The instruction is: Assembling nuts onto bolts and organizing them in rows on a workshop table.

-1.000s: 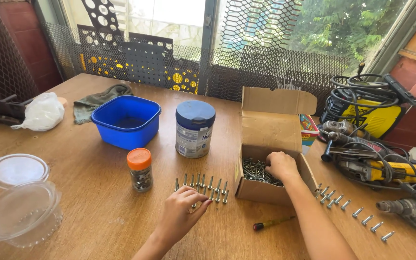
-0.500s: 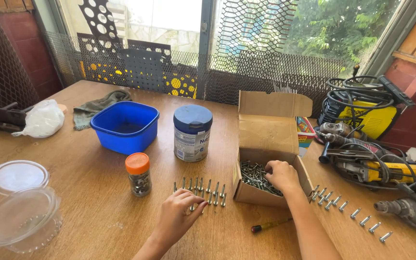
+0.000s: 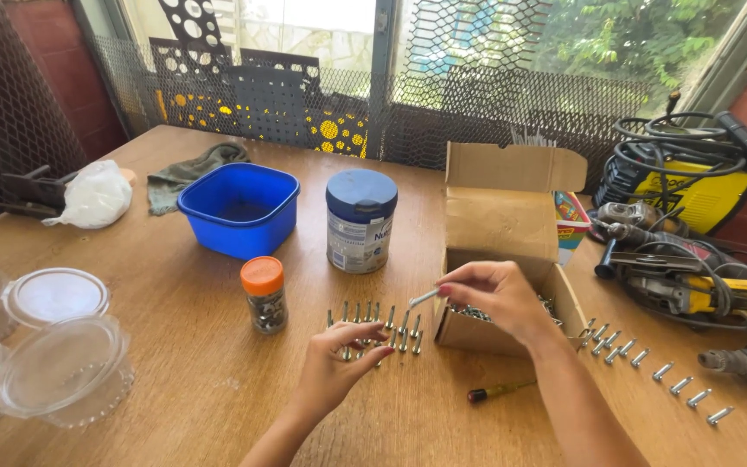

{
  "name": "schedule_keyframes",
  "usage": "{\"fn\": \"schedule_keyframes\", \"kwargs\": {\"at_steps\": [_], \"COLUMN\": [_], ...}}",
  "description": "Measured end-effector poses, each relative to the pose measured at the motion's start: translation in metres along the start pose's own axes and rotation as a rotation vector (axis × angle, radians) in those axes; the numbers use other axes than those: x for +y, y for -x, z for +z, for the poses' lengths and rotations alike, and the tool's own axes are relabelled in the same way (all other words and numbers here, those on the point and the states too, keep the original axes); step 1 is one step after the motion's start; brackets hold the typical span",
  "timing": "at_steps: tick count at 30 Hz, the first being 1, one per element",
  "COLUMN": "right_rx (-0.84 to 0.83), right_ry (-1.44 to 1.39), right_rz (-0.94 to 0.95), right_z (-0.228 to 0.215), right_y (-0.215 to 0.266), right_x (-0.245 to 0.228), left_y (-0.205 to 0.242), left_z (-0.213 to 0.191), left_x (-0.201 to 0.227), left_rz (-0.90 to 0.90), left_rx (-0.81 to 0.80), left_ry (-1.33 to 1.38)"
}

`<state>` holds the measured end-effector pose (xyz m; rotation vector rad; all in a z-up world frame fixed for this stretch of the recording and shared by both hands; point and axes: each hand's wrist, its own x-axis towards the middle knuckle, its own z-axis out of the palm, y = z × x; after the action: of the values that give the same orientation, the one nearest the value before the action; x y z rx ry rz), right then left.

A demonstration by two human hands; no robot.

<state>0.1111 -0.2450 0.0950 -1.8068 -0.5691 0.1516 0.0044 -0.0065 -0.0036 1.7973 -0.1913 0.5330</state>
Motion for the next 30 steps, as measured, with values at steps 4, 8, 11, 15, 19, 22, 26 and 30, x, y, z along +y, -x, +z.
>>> {"fn": "schedule_keyframes", "kwargs": {"at_steps": [4, 8, 11, 15, 19, 22, 26, 30], "right_rx": [-0.154, -0.230, -0.255, -0.278, -0.208, -0.223, -0.240, -0.311], "right_ry": [0.110, 0.029, -0.140, -0.063, -0.034, 0.083, 0.430, 0.702], "right_rz": [0.052, -0.025, 0.012, 0.017, 0.014, -0.070, -0.165, -0.129], "right_z": [0.038, 0.046, 0.042, 0.039, 0.048, 0.051, 0.055, 0.068], "right_y": [0.009, 0.008, 0.006, 0.009, 0.013, 0.018, 0.020, 0.012], "right_x": [-0.012, 0.000, 0.003, -0.007, -0.005, -0.011, -0.013, 0.005], "left_y": [-0.001, -0.002, -0.002, -0.003, -0.002, 0.000, -0.001, -0.001], "left_z": [-0.002, -0.003, -0.003, -0.004, -0.001, -0.001, -0.002, -0.005], "left_x": [0.000, -0.006, -0.008, -0.006, -0.012, -0.006, 0.004, -0.005], "left_rz": [-0.223, -0.139, -0.190, -0.251, -0.201, -0.119, -0.132, 0.039], "left_rx": [-0.005, -0.027, -0.021, 0.001, -0.017, -0.037, -0.009, 0.048], "left_ry": [0.211, 0.395, 0.495, 0.532, 0.521, 0.319, 0.161, -0.071]}}
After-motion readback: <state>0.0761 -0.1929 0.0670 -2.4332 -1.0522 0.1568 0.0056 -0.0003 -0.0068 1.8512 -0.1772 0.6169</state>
